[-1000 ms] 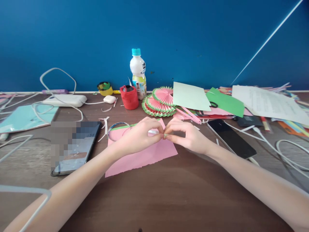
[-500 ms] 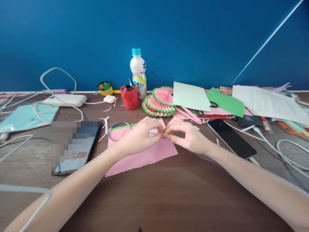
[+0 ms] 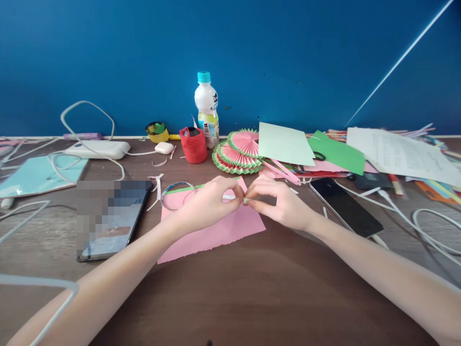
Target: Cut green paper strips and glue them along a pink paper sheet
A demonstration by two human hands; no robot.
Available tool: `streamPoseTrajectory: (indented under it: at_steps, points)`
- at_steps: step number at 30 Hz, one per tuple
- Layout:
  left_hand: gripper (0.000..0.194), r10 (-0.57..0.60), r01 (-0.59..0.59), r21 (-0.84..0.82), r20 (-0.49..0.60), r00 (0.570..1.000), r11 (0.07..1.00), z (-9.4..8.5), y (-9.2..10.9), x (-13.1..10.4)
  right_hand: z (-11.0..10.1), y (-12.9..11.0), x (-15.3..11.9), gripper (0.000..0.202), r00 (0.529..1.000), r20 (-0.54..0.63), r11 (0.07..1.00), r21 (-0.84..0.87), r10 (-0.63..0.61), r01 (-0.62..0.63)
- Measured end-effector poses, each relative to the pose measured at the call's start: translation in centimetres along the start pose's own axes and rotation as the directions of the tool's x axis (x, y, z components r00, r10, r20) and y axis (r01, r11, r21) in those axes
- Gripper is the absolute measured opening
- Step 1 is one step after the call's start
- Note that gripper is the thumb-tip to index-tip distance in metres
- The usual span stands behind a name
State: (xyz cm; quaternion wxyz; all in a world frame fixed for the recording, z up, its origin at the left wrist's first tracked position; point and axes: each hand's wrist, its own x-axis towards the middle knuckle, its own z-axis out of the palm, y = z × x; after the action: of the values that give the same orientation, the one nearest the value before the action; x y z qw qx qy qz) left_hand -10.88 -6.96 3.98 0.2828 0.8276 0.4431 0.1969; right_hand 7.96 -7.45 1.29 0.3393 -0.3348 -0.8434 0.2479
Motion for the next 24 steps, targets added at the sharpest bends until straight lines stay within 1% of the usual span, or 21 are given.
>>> streamPoseTrajectory:
  at_steps: [2, 5, 8, 12, 17, 21, 24]
  points:
    - [0.014, -0.058, 0.059, -0.021, 0.008, 0.998, 0.998, -0.08, 0.07, -0.13, 0.04, 0.05, 0.01, 0.010, 1.000, -0.007, 1.000, -0.011, -0.001, 0.001]
    - [0.014, -0.070, 0.071, -0.031, 0.015, 0.997, 0.997, -0.11, 0.11, -0.22, 0.09, 0.16, -0.01, 0.010, 1.000, -0.017, 1.000, -0.031, -0.008, 0.007]
    - [0.014, -0.032, 0.032, -0.010, -0.009, 0.999, 0.999, 0.03, 0.14, -0.19, 0.18, 0.23, -0.07, 0.009, 1.000, -0.023, 0.998, -0.057, -0.019, 0.017]
    - [0.015, 0.027, -0.024, 0.069, -0.047, 0.999, 0.997, 0.30, 0.30, -0.15, 0.36, 0.23, -0.12, 0.008, 0.998, -0.035, 0.995, -0.089, -0.044, 0.040]
    - [0.014, 0.091, -0.082, 0.122, -0.069, 0.993, 0.989, 0.47, 0.31, -0.09, 0.50, 0.23, -0.12, 0.008, 0.996, -0.040, 0.990, -0.119, -0.076, 0.070]
    - [0.013, 0.121, -0.109, 0.130, -0.087, 0.989, 0.986, 0.47, 0.11, -0.04, 0.51, 0.29, -0.17, 0.007, 0.998, -0.042, 0.993, -0.107, -0.056, 0.051]
    - [0.013, 0.127, -0.118, 0.092, -0.102, 0.987, 0.989, 0.36, 0.04, -0.11, 0.44, 0.21, -0.18, 0.006, 0.999, -0.042, 0.997, -0.078, -0.020, 0.017]
